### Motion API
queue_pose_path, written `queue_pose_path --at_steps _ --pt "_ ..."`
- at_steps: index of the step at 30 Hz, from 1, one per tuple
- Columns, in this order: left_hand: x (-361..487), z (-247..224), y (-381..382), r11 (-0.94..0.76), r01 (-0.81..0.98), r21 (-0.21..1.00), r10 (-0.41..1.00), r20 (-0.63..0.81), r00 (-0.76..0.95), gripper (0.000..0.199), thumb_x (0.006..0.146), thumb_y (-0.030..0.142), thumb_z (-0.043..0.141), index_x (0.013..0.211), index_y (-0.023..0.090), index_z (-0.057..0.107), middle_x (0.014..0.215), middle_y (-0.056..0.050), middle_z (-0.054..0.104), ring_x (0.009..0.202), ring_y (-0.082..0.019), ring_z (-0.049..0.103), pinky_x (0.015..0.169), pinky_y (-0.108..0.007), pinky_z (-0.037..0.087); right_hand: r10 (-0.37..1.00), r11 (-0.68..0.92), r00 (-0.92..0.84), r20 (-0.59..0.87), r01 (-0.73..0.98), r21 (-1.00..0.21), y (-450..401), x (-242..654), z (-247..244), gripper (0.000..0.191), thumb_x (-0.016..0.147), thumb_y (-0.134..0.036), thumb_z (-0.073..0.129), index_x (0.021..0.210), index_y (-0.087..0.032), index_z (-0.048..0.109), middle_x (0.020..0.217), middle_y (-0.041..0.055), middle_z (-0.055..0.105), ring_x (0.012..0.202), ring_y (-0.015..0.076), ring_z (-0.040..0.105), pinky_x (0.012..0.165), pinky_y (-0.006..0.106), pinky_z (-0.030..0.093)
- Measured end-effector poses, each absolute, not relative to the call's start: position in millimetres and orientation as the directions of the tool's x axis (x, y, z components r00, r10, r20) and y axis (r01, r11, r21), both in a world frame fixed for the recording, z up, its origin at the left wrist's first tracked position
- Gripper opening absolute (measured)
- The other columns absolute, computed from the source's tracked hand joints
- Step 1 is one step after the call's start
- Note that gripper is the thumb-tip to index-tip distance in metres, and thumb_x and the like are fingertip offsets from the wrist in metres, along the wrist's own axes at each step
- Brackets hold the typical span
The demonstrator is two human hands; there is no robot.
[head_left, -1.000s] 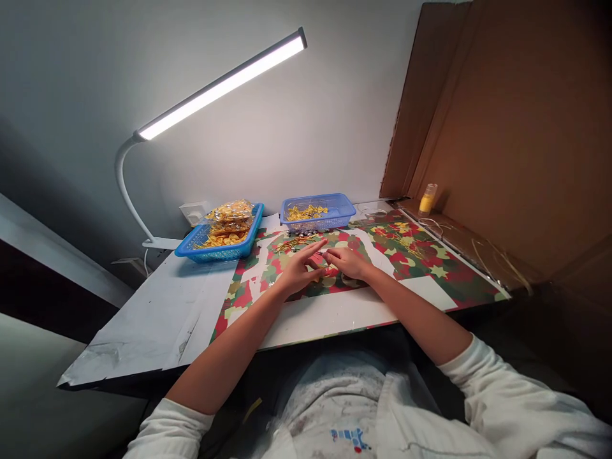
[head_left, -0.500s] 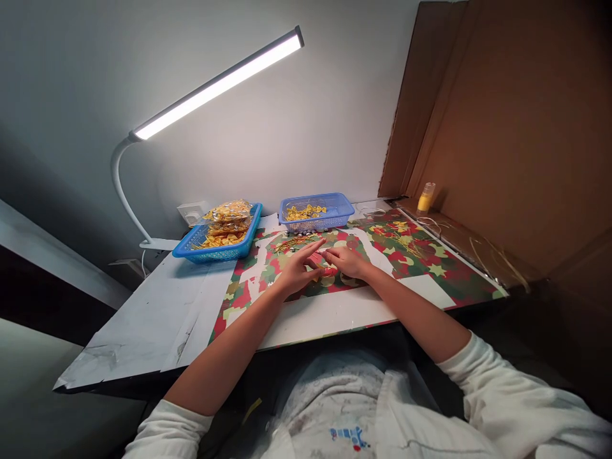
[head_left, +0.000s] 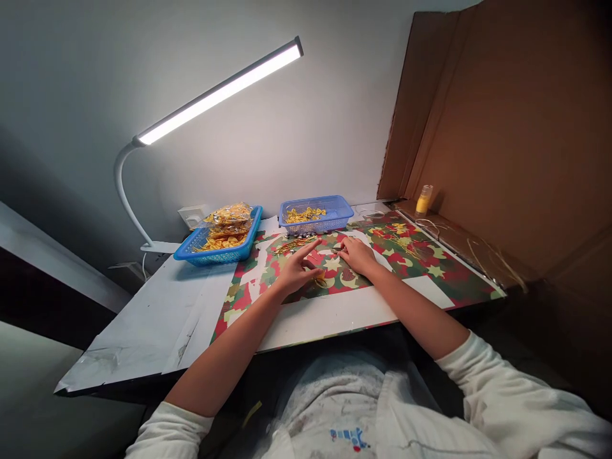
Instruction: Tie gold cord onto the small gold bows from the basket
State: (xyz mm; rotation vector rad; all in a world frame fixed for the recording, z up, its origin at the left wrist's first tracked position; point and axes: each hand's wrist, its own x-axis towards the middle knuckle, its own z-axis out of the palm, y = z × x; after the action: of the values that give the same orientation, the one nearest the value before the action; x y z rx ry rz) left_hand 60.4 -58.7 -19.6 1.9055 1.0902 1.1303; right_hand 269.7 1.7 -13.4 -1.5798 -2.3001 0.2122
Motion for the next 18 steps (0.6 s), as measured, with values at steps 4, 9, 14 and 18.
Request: queue_pose_path --at_steps 4,9,14,18 --pt "61 -20 -59 -0.443 0.307 0.842 0.887 0.363 0.285 0.074 0.073 0.024 0.072 0.141 0.033 0.044 0.152 -0.013 0.035 0.060 -0.003 0.058 0.054 -0.019 0.053 0.894 0.422 -0.315 0.318 0.833 -0.359 -1 262 -17 0.017 0.087 -0.030 0.059 0.098 -0.018 0.064 0.118 0.0118 0.061 0.112 0.0284 0.050 0.091 0.040 0.037" --pt "65 -19 -59 -0.549 0.351 0.759 0.830 0.445 0.336 0.069 0.075 0.021 0.069 0.140 0.030 0.046 0.145 -0.012 0.046 0.072 -0.008 0.063 0.059 -0.019 0.054 0.779 0.618 -0.436 0.451 0.413 -0.669 -10 242 -19 0.016 0.084 -0.031 0.060 0.082 -0.017 0.066 0.090 0.0053 0.068 0.087 0.0176 0.059 0.080 0.031 0.043" --pt "68 -19 -60 -0.591 0.368 0.718 0.802 0.474 0.363 0.069 0.076 0.018 0.066 0.140 0.030 0.045 0.146 -0.012 0.045 0.072 -0.008 0.064 0.058 -0.019 0.054 0.754 0.655 -0.365 0.546 0.354 -0.668 -12 235 -24 0.016 0.080 -0.024 0.062 0.066 -0.017 0.065 0.070 0.0030 0.065 0.071 0.0149 0.055 0.071 0.028 0.041" --pt "67 -19 -60 -0.538 0.381 0.752 0.840 0.444 0.310 0.069 0.077 0.022 0.067 0.142 0.028 0.044 0.149 -0.015 0.040 0.064 -0.005 0.061 0.056 -0.019 0.054 0.739 0.674 -0.325 0.590 0.364 -0.643 -12 240 -23 0.014 0.079 -0.023 0.062 0.067 -0.018 0.068 0.071 0.0027 0.067 0.069 0.0144 0.057 0.069 0.027 0.040"
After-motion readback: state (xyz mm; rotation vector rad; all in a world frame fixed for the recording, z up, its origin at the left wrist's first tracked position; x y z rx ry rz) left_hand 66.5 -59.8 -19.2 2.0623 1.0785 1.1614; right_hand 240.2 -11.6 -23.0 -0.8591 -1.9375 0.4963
